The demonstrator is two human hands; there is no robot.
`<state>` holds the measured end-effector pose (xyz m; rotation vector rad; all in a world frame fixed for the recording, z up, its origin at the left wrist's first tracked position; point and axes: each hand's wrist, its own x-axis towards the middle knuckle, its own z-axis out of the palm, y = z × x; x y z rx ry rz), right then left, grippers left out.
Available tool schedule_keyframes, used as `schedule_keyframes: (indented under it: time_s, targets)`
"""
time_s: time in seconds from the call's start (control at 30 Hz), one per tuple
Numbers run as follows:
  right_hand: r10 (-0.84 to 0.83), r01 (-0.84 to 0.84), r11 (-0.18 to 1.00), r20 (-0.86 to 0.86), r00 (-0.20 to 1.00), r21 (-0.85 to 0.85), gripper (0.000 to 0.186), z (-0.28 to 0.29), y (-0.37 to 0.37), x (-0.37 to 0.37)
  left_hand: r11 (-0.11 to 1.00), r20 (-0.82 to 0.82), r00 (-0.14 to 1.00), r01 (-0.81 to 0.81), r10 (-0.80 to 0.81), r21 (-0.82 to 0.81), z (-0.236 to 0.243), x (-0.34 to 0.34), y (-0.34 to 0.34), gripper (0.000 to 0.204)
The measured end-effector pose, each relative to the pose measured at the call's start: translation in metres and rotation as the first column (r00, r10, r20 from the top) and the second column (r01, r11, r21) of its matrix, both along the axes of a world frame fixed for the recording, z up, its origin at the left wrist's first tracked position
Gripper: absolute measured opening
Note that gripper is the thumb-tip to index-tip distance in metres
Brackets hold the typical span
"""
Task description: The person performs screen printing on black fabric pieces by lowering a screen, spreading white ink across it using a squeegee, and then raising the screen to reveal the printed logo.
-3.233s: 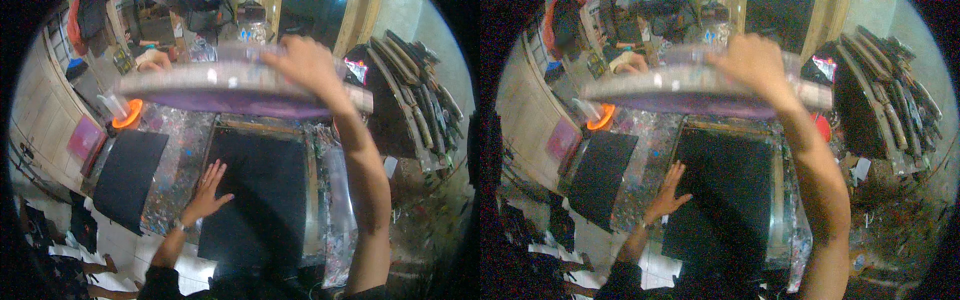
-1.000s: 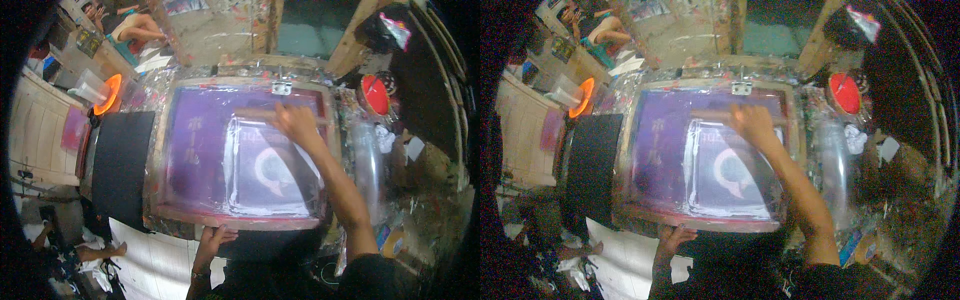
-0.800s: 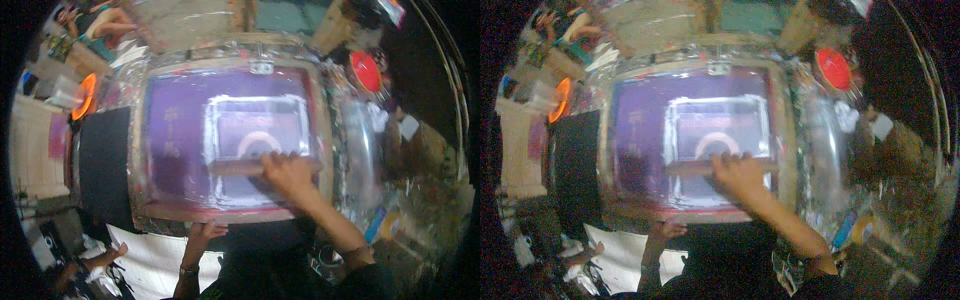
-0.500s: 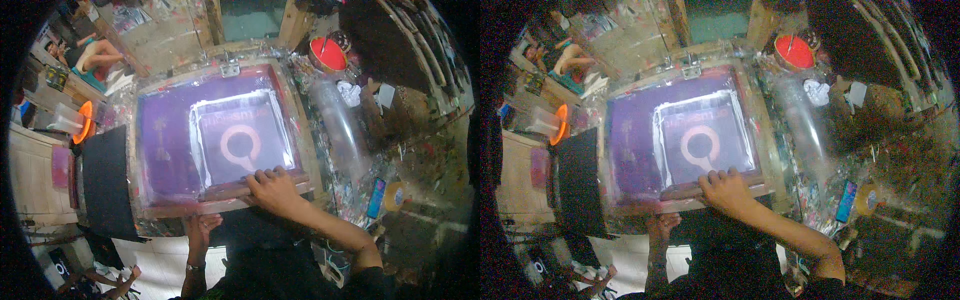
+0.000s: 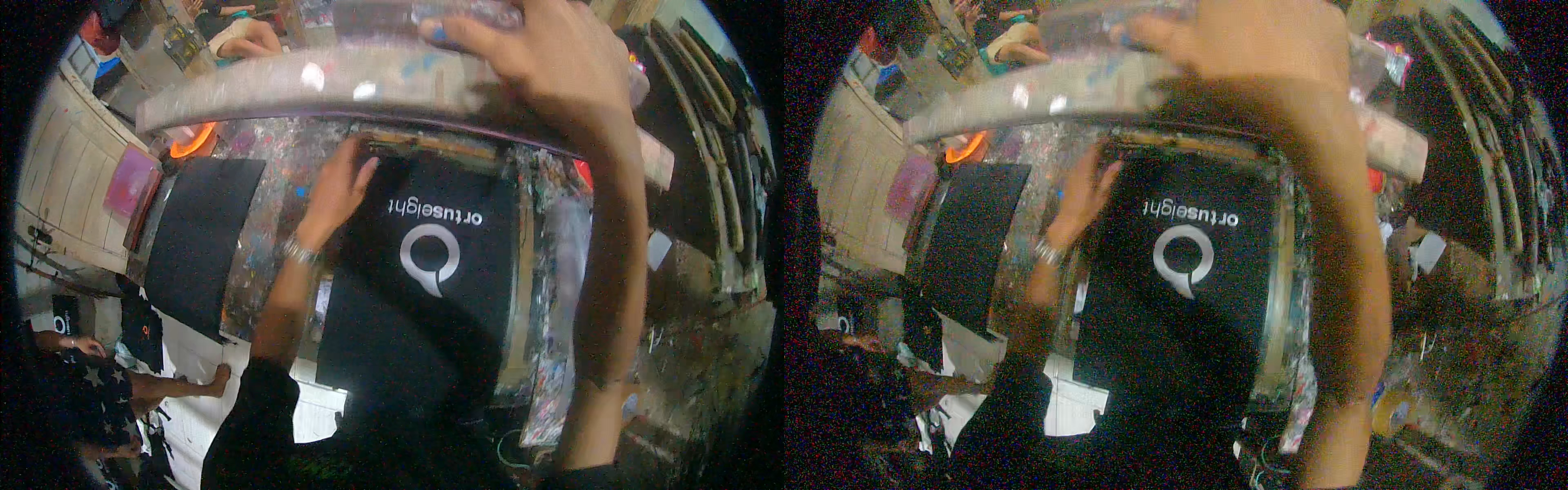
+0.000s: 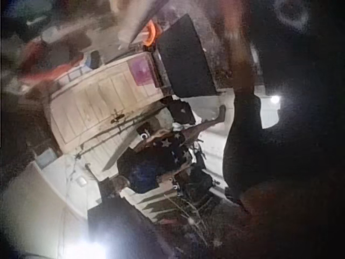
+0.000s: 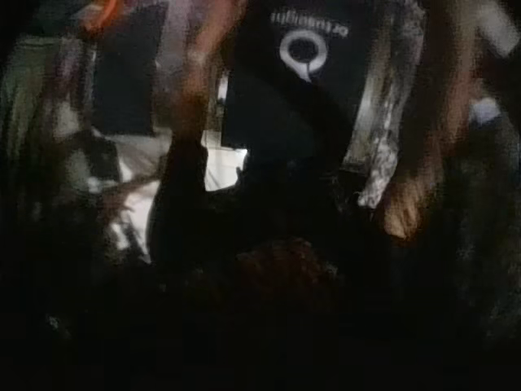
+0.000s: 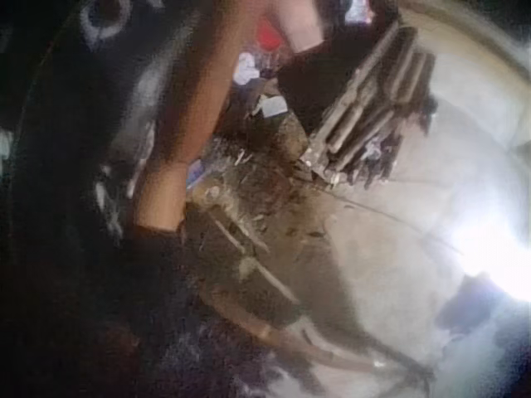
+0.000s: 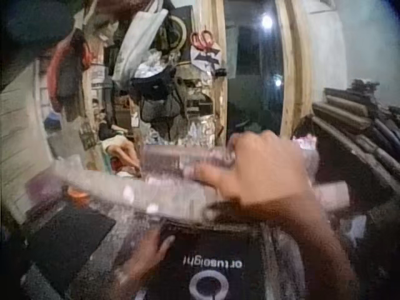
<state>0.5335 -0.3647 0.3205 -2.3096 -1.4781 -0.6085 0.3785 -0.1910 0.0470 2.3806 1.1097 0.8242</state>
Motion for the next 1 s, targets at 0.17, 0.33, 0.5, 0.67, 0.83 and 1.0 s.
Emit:
schedule_keyframes:
  time_s: [0.17,0.33,0.5,0.67,0.83,1.0]
  targets:
    - [-0.074,0.052,0.979,-0.105,0.992,-0.199,0.061,0.060,0.032,0.015,0.841,-0.158,0.980,0.183,-0.118,0.510,-0.090,0.036,0.077,0.033]
    - [0.270,-0.272,0.962,-0.090,0.959,-0.009,0.051,0.067,0.031,0.075,0.960,-0.086,0.990,0.132,-0.114,0.249,-0.099,0.064,0.076,0.039]
    - [0.062,-0.074,0.989,0.094,0.994,0.127,0.060,0.057,0.069,0.099,0.950,0.057,0.949,0.312,-0.311,-0.016,-0.086,0.089,0.085,0.049]
    - [0.129,-0.135,0.990,0.108,0.986,0.047,0.063,0.063,0.143,0.051,0.966,-0.003,0.999,0.051,-0.051,0.253,-0.079,-0.054,0.127,0.043]
    - [0.194,-0.203,0.976,0.103,0.976,0.084,0.058,0.057,0.113,0.018,0.875,0.271,0.953,-0.244,0.136,0.418,-0.049,-0.319,0.119,0.055]
    - [0.290,-0.301,0.947,0.105,0.951,0.110,0.053,0.060,0.002,-0.022,0.411,0.049,0.542,-0.689,0.839,0.597,0.039,-0.537,0.007,0.051]
